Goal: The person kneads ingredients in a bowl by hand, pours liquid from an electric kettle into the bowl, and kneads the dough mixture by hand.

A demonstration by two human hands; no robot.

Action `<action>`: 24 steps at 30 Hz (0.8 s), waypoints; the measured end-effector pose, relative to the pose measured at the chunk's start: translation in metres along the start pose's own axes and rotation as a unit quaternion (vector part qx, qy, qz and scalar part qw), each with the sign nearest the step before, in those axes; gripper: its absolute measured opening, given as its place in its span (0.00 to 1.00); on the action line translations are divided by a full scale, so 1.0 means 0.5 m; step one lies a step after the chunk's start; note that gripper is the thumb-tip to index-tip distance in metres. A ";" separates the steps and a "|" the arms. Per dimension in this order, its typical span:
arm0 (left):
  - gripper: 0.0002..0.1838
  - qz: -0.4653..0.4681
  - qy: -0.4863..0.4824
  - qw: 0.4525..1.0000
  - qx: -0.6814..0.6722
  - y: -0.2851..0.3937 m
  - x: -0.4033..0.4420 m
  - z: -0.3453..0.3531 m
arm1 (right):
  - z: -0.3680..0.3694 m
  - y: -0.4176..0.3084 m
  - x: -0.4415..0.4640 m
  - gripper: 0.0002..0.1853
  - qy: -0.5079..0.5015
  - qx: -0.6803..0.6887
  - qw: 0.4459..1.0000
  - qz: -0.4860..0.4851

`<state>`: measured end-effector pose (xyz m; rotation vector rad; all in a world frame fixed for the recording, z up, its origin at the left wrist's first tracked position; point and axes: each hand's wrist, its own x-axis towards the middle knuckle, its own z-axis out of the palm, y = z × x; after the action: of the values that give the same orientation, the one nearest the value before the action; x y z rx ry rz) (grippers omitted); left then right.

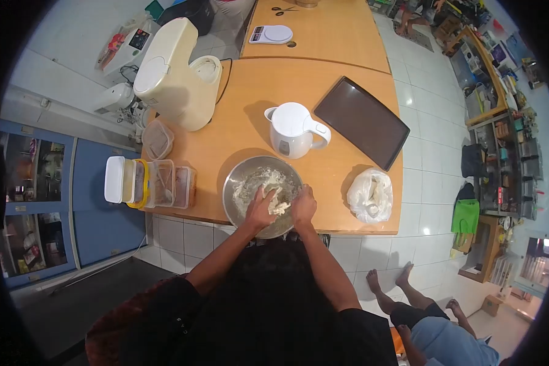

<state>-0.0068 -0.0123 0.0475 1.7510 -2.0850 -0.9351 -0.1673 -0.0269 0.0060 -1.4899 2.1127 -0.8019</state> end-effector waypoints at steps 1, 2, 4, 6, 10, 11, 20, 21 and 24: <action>0.42 0.019 0.014 1.000 0.008 0.005 0.000 0.000 | 0.001 0.004 -0.001 0.05 -0.010 -0.010 1.000 0.004; 0.43 0.006 -0.015 1.000 0.003 0.003 0.005 0.002 | 0.001 0.007 0.003 0.05 -0.018 -0.020 1.000 0.006; 0.44 -0.019 -0.068 0.997 -0.001 -0.023 0.028 0.016 | -0.001 0.002 0.015 0.05 -0.019 -0.017 1.000 0.006; 0.43 -0.015 -0.056 0.997 0.045 -0.071 0.045 0.057 | -0.001 -0.002 0.007 0.05 -0.019 -0.012 1.000 0.000; 0.46 -0.040 -0.024 0.991 0.125 -0.076 0.063 0.100 | 0.001 -0.001 0.007 0.05 -0.002 -0.021 1.000 -0.004; 0.45 -0.018 -0.029 0.992 0.120 -0.081 0.067 0.103 | 0.004 -0.001 0.006 0.05 -0.001 -0.028 1.000 0.001; 0.39 0.036 -0.065 0.992 -0.104 -0.099 0.008 0.087 | 0.008 0.007 0.013 0.04 -0.017 -0.057 0.998 0.004; 0.41 0.050 -0.067 0.993 -0.080 -0.096 -0.010 0.085 | 0.010 0.008 0.010 0.04 -0.013 -0.051 0.999 -0.002; 0.46 0.047 -0.107 0.993 0.012 -0.066 -0.034 0.051 | 0.008 0.012 0.009 0.03 -0.011 -0.044 0.999 -0.010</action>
<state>0.0083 0.0095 0.0109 1.6096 -2.2966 -1.1188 -0.1704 -0.0307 -0.0011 -1.5612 2.1448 -0.7042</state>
